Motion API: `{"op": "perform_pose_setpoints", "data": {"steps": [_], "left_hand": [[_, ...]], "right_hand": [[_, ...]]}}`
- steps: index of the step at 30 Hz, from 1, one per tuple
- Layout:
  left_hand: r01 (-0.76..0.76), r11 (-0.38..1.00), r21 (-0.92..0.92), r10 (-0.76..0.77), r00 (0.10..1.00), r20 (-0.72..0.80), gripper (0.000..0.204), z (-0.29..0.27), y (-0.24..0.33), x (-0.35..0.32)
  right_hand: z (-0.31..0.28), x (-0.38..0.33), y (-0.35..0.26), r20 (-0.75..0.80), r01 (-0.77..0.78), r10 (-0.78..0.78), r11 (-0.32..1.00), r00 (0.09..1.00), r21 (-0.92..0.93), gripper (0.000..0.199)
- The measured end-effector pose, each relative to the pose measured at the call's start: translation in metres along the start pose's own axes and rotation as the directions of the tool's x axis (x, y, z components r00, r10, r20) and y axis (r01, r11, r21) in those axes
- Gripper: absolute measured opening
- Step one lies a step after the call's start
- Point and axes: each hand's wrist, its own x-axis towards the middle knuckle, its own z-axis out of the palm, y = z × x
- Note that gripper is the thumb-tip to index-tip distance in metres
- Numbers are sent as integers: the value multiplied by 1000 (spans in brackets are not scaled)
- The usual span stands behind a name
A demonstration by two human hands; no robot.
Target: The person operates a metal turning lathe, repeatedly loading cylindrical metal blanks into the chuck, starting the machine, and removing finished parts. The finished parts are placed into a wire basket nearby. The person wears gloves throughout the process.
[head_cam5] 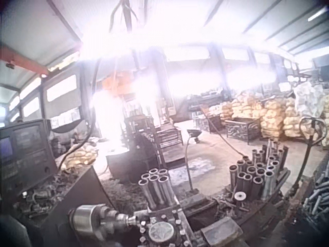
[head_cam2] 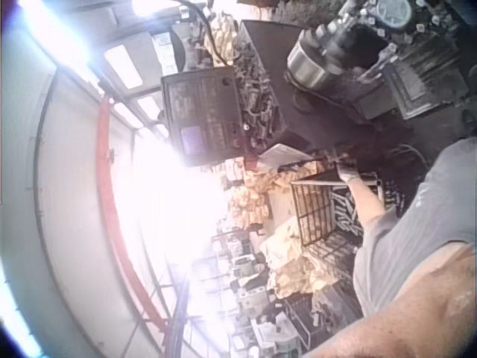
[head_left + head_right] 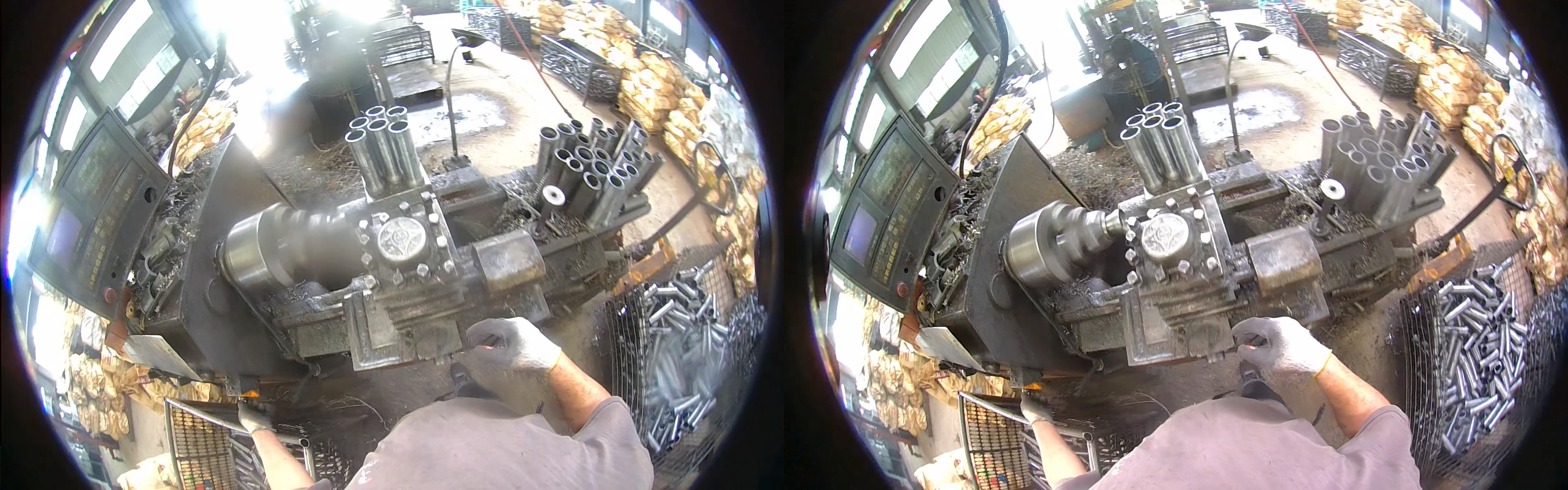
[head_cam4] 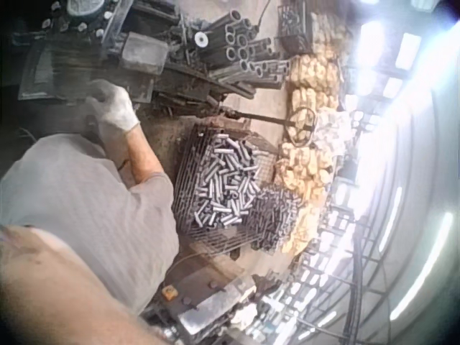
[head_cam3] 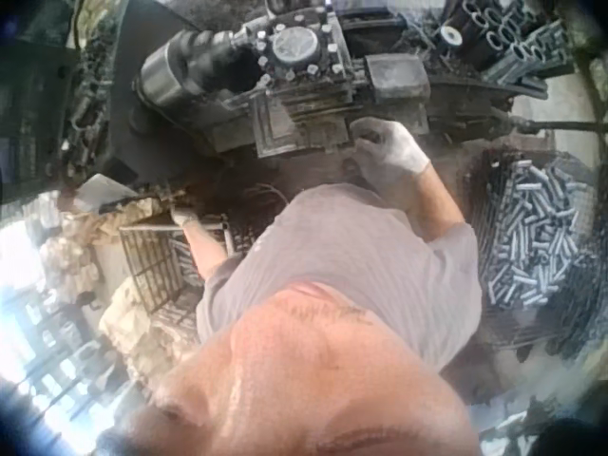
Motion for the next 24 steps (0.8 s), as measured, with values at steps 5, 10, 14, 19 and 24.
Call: {"op": "perform_pose_setpoints", "data": {"steps": [5,10,14,19,24], "left_hand": [[58,998,-40,-60,997,-43,34,36,-45,-45],[373,903,212,-347,926,-149,18,65,-192,-111],[202,838,506,-302,945,123,18,37,-269,-135],[105,902,420,-214,951,222,33,15,-296,-123],[474,791,388,-431,881,-197,37,5,-253,-141]], "right_hand": [[-51,92,-28,36,466,-469,882,882,67,28],[-58,223,-103,216,752,-722,649,657,-116,30],[-29,319,-162,543,434,-177,812,821,-391,32],[23,428,-78,855,704,-292,701,429,-114,17],[-21,370,-109,213,-17,-31,976,976,217,28]]}}
